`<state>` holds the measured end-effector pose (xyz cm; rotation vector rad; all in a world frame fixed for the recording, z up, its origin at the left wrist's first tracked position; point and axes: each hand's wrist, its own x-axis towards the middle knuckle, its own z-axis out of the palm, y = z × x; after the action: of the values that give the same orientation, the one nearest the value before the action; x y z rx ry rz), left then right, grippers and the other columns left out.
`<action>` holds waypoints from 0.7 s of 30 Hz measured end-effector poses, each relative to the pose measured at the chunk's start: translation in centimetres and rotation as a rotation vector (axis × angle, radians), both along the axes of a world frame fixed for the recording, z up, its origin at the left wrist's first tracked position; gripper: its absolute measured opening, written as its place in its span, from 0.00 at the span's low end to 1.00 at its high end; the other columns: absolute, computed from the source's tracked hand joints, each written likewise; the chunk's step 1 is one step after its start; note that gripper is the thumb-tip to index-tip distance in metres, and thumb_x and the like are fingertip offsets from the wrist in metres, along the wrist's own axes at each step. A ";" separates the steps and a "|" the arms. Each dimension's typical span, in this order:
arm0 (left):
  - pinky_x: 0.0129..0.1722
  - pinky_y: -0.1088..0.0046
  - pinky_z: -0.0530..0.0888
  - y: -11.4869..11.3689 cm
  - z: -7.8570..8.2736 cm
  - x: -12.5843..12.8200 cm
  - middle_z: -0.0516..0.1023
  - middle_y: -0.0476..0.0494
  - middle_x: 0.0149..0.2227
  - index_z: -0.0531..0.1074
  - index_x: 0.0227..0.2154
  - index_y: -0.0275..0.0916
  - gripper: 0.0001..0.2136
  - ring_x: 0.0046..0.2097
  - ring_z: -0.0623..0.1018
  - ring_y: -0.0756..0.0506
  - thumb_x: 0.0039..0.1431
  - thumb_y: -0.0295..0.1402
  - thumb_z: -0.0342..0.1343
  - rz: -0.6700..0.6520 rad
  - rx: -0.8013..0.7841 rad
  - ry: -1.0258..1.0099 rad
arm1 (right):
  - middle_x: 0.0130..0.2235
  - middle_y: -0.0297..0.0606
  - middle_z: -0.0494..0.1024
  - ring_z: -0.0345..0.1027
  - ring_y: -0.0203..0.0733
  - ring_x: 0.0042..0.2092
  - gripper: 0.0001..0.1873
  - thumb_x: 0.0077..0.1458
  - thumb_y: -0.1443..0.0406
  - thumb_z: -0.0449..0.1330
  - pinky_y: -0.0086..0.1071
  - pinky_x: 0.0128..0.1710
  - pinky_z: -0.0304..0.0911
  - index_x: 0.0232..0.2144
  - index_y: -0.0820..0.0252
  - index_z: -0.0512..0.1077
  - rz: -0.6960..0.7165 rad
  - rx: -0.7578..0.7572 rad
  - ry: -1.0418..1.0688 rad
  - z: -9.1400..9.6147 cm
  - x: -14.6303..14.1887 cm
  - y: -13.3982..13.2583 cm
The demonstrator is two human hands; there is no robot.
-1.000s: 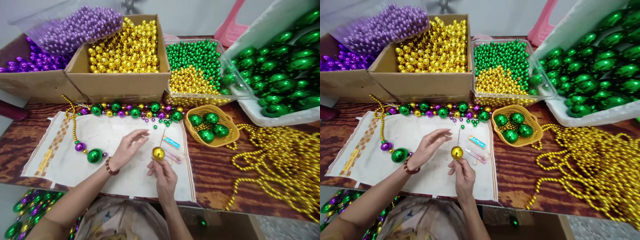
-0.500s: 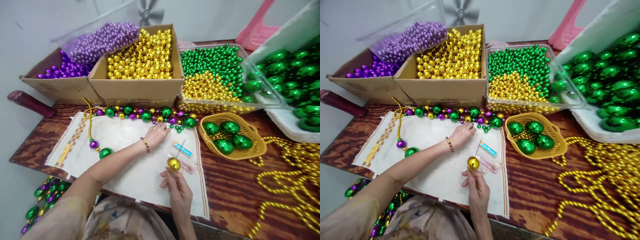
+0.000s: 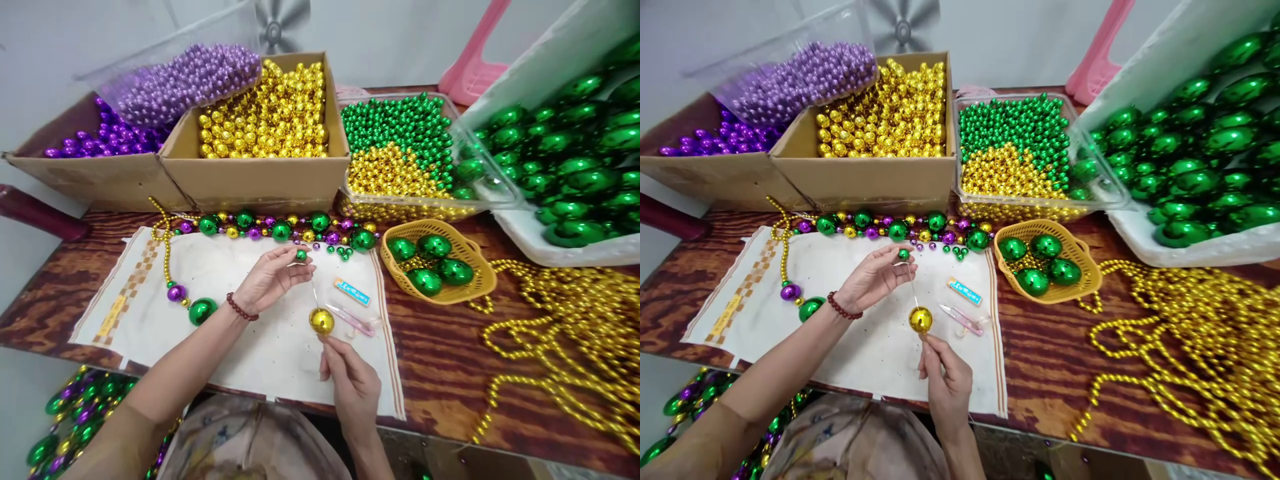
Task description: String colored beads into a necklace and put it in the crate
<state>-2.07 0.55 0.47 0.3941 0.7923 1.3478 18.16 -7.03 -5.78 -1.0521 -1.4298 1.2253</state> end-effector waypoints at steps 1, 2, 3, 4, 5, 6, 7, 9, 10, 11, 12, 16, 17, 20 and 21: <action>0.43 0.69 0.78 -0.1 0.0 0.0 0.80 0.43 0.35 0.78 0.40 0.33 0.11 0.38 0.82 0.47 0.56 0.33 0.66 0.015 -0.004 -0.019 | 0.20 0.29 0.70 0.64 0.31 0.20 0.09 0.63 0.67 0.58 0.24 0.22 0.63 0.38 0.61 0.79 0.012 0.005 -0.009 0.1 0.0 0.0; 0.43 0.69 0.78 -0.2 0.1 -0.1 0.80 0.43 0.35 0.78 0.40 0.33 0.11 0.37 0.82 0.47 0.56 0.32 0.66 0.028 -0.006 -0.032 | 0.20 0.29 0.70 0.64 0.31 0.20 0.09 0.63 0.67 0.58 0.24 0.21 0.63 0.39 0.61 0.79 0.022 0.011 -0.017 0.1 0.0 -0.1; 0.43 0.69 0.78 -0.3 0.1 -0.1 0.80 0.43 0.35 0.78 0.40 0.33 0.10 0.37 0.82 0.47 0.56 0.31 0.66 0.039 -0.008 -0.039 | 0.20 0.29 0.70 0.64 0.31 0.20 0.09 0.63 0.67 0.58 0.23 0.21 0.63 0.39 0.60 0.79 0.029 0.013 -0.025 0.1 0.0 -0.1; 0.43 0.69 0.78 -0.4 0.1 -0.1 0.80 0.43 0.35 0.78 0.39 0.33 0.10 0.37 0.82 0.47 0.56 0.31 0.66 0.047 -0.010 -0.043 | 0.20 0.29 0.71 0.64 0.31 0.20 0.09 0.63 0.66 0.58 0.23 0.21 0.63 0.39 0.60 0.79 0.033 0.011 -0.030 0.1 -0.1 -0.2; 0.43 0.69 0.79 -0.5 0.1 -0.1 0.80 0.44 0.35 0.78 0.39 0.33 0.09 0.37 0.82 0.47 0.55 0.31 0.66 0.050 -0.012 -0.044 | 0.20 0.29 0.71 0.64 0.31 0.19 0.09 0.63 0.66 0.58 0.23 0.20 0.62 0.39 0.60 0.79 0.034 0.005 -0.036 0.2 -0.1 -0.2; 0.43 0.69 0.79 -0.5 0.2 -0.1 0.80 0.44 0.35 0.78 0.38 0.33 0.09 0.36 0.82 0.47 0.55 0.31 0.67 0.049 -0.015 -0.042 | 0.20 0.29 0.70 0.64 0.31 0.19 0.09 0.63 0.66 0.58 0.23 0.20 0.62 0.39 0.60 0.79 0.031 -0.003 -0.041 0.2 -0.2 -0.2; 0.43 0.68 0.79 -0.5 0.2 -0.2 0.80 0.45 0.35 0.78 0.38 0.34 0.10 0.36 0.82 0.47 0.54 0.31 0.67 0.046 -0.018 -0.038 | 0.20 0.29 0.70 0.64 0.31 0.19 0.09 0.63 0.65 0.58 0.23 0.20 0.62 0.39 0.61 0.79 0.026 -0.012 -0.044 0.3 -0.3 -0.2; 0.44 0.67 0.79 -0.5 0.1 -0.3 0.79 0.46 0.35 0.78 0.38 0.35 0.10 0.35 0.82 0.48 0.53 0.31 0.68 0.039 -0.019 -0.022 | 0.19 0.29 0.69 0.63 0.31 0.19 0.10 0.63 0.64 0.58 0.23 0.20 0.62 0.37 0.61 0.79 0.019 -0.033 -0.049 0.5 -0.5 -0.1; 0.45 0.66 0.78 -0.5 0.1 -0.3 0.79 0.46 0.35 0.78 0.38 0.35 0.10 0.35 0.82 0.48 0.53 0.32 0.68 0.038 -0.017 -0.008 | 0.19 0.29 0.69 0.63 0.31 0.18 0.10 0.63 0.64 0.58 0.23 0.19 0.62 0.37 0.61 0.79 0.020 -0.045 -0.053 0.6 -0.6 -0.1; 0.45 0.65 0.78 -0.4 0.0 -0.3 0.79 0.47 0.35 0.78 0.38 0.36 0.11 0.35 0.82 0.48 0.52 0.32 0.68 0.044 -0.013 0.013 | 0.19 0.29 0.69 0.63 0.31 0.18 0.10 0.63 0.63 0.58 0.23 0.19 0.62 0.36 0.61 0.79 0.022 -0.056 -0.059 0.7 -0.6 -0.1; 0.45 0.64 0.78 -0.4 -0.1 -0.3 0.79 0.47 0.35 0.78 0.38 0.37 0.11 0.35 0.82 0.48 0.52 0.33 0.69 0.058 -0.003 0.044 | 0.19 0.29 0.69 0.63 0.32 0.18 0.11 0.63 0.62 0.58 0.24 0.19 0.62 0.36 0.61 0.79 0.025 -0.069 -0.067 0.7 -0.6 -0.1; 0.45 0.64 0.77 -1.4 0.0 -0.5 0.79 0.46 0.36 0.78 0.40 0.39 0.18 0.37 0.81 0.46 0.46 0.36 0.72 0.044 0.120 0.270 | 0.21 0.32 0.71 0.65 0.35 0.21 0.13 0.62 0.57 0.60 0.26 0.22 0.64 0.35 0.60 0.79 0.028 -0.110 -0.087 0.1 -0.8 -0.1; 0.46 0.64 0.77 -1.8 0.1 -0.7 0.80 0.44 0.38 0.78 0.42 0.40 0.20 0.39 0.81 0.45 0.45 0.36 0.73 -0.015 0.160 0.337 | 0.22 0.33 0.72 0.66 0.36 0.22 0.14 0.62 0.56 0.60 0.27 0.24 0.65 0.35 0.60 0.78 0.025 -0.116 -0.087 -0.2 -1.0 0.1; 0.48 0.64 0.77 -2.7 1.1 -2.8 0.80 0.39 0.45 0.77 0.47 0.40 0.21 0.45 0.80 0.43 0.50 0.37 0.70 -0.090 0.236 0.618 | 0.24 0.34 0.73 0.66 0.37 0.23 0.16 0.60 0.52 0.61 0.29 0.27 0.67 0.33 0.59 0.77 -0.007 -0.139 -0.071 -1.2 -1.9 0.7; 0.48 0.64 0.76 -2.7 1.7 -4.4 0.80 0.38 0.45 0.77 0.47 0.40 0.18 0.45 0.80 0.44 0.53 0.37 0.67 -0.027 0.247 0.744 | 0.24 0.35 0.74 0.66 0.37 0.23 0.16 0.60 0.52 0.61 0.29 0.27 0.66 0.33 0.58 0.77 -0.021 -0.151 -0.066 -1.4 -2.3 0.9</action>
<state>-6.45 -2.12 2.21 1.1369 1.2201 1.2760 15.88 -6.10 -7.22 -1.2166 -1.3898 1.3103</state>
